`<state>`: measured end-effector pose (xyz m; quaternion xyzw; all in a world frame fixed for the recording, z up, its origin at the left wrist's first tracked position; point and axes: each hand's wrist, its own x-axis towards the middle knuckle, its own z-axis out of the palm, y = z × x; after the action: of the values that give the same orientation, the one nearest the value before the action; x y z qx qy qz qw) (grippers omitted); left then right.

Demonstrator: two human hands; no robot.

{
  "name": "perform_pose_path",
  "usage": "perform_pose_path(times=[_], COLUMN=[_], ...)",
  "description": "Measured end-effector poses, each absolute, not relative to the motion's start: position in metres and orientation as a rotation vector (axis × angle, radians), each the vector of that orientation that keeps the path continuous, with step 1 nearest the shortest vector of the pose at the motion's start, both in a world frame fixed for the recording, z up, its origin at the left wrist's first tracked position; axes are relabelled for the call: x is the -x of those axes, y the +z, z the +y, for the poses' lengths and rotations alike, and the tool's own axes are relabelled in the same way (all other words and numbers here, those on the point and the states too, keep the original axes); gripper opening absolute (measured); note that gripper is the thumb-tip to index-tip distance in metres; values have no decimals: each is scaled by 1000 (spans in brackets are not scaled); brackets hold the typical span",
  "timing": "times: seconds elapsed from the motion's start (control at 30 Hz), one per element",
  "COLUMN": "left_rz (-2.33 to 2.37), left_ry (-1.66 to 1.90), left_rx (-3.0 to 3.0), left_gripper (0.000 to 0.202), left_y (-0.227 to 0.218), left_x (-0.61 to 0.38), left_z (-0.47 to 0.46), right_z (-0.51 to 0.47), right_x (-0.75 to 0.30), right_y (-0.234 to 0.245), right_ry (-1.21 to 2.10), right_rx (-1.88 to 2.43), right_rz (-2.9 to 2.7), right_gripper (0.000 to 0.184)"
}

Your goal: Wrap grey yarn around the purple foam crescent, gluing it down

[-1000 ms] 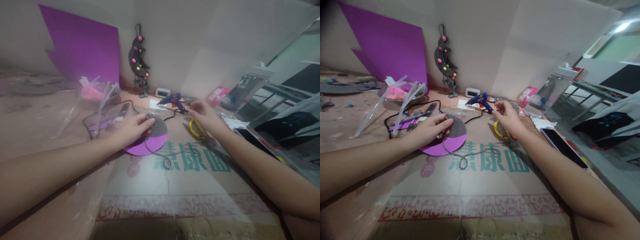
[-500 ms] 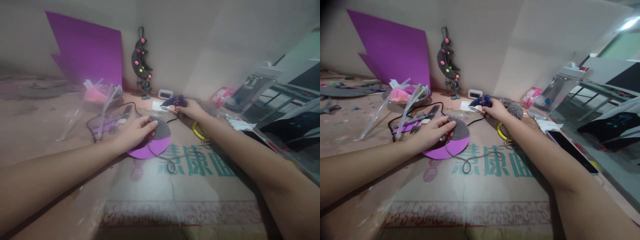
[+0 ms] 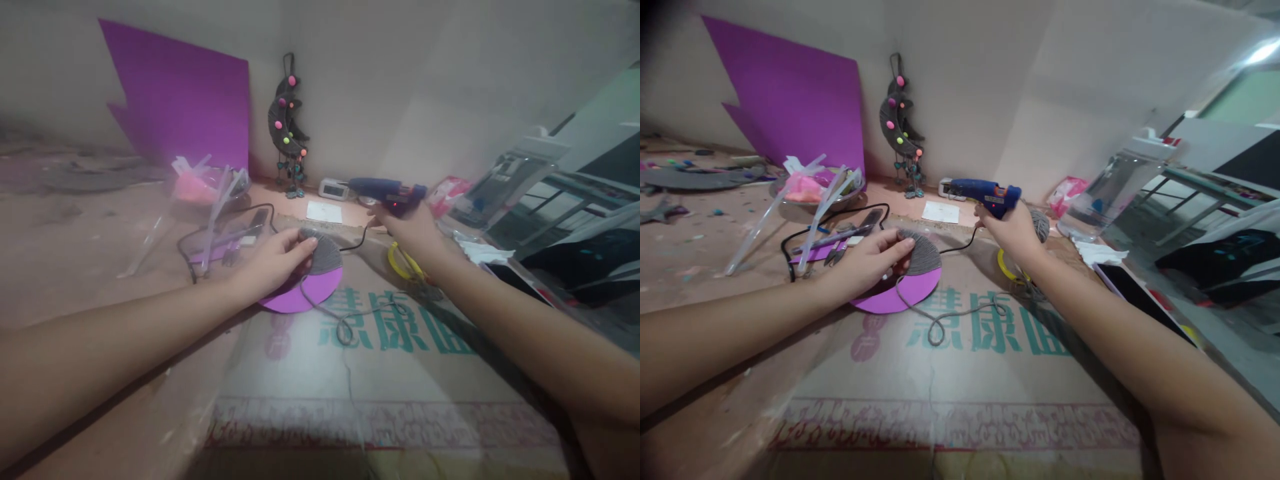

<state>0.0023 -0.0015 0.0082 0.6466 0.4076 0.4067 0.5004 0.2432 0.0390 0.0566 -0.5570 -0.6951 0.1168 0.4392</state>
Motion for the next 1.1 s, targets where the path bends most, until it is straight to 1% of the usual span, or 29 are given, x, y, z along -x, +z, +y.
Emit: perform_pose_path(times=[0.17, 0.3, 0.4, 0.53, 0.7, 0.83, 1.1], left_rz=[993, 957, 972, 1056, 1047, 1037, 1006], left_ry=[1060, 1082, 1099, 1064, 1095, 1112, 1068], left_rx=[-1557, -1482, -1432, -1464, -1527, -1572, -1543], left_gripper=[24, 19, 18, 14, 15, 15, 13], left_y=[9, 11, 15, 21, 19, 16, 15], left_x=[-3, -5, -6, -6, -5, -4, -5], left_z=[-1, -5, -9, -11, -10, -9, -11], right_z=[-25, -50, -55, -54, -54, -56, -55], right_x=[-236, -244, -250, -249, -245, -244, -244], right_y=[57, 40, 32, 29, 26, 27, 27], right_ry=[404, 314, 224, 209, 320, 306, 382], right_rx=[1292, 1350, 1321, 1319, 1305, 1344, 1256], right_rz=[-1792, -1882, -1956, -2010, -2053, -2129, -2227], right_gripper=[19, 11, 10, 13, 17, 18, 20])
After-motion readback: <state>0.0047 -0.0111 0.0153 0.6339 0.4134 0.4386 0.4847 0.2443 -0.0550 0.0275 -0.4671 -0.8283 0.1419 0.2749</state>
